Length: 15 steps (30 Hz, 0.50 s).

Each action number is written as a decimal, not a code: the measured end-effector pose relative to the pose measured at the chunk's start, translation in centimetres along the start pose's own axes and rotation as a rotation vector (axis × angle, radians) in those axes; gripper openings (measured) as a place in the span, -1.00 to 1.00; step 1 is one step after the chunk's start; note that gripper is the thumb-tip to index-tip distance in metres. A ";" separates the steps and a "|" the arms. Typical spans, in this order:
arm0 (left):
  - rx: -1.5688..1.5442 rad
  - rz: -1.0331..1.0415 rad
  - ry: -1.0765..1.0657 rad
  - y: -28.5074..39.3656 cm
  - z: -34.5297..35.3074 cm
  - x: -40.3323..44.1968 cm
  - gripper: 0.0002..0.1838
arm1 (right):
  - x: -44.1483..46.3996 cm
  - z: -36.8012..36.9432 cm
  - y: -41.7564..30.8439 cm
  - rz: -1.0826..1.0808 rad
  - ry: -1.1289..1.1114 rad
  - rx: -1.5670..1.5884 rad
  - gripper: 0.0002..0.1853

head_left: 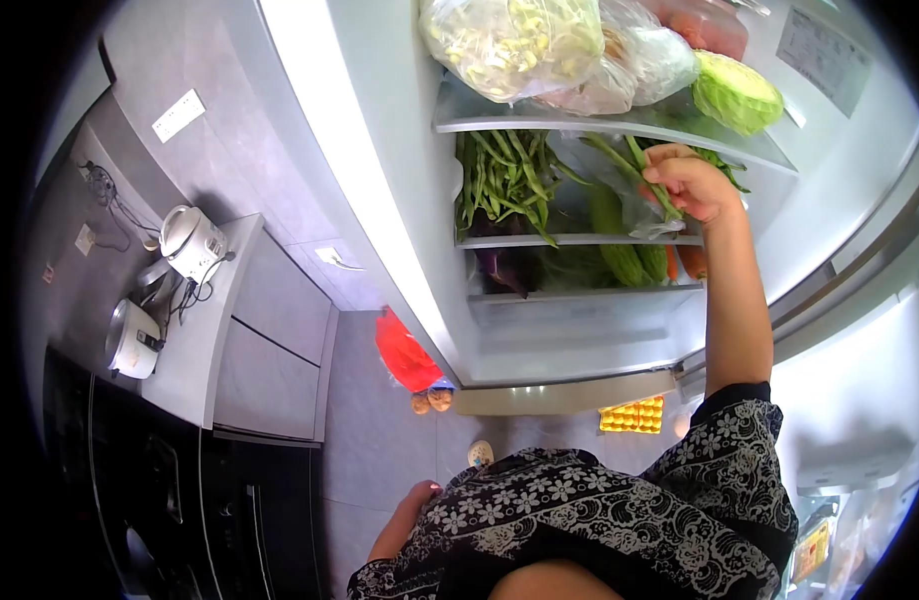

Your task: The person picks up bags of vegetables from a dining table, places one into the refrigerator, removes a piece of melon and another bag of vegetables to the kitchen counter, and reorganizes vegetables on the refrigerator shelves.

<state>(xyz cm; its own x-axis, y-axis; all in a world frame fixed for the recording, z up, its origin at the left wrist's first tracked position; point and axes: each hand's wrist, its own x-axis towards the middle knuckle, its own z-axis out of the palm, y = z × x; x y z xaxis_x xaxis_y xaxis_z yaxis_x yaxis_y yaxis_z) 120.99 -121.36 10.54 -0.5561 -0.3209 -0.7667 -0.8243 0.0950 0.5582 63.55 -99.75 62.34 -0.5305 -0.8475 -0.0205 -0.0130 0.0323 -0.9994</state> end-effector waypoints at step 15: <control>-0.090 0.062 -0.070 1.4 0.2 -1.3 -0.68 | 7.3 5.4 0.6 0.067 0.045 -0.181 -0.75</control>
<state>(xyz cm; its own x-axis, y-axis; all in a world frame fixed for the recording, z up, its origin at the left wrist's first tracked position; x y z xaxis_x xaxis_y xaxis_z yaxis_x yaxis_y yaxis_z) 120.54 -120.68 12.24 -0.6141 -0.2501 -0.7485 -0.7772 0.0269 0.6287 64.24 -108.75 61.41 -0.5726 -0.8158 -0.0814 -0.1262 0.1858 -0.9744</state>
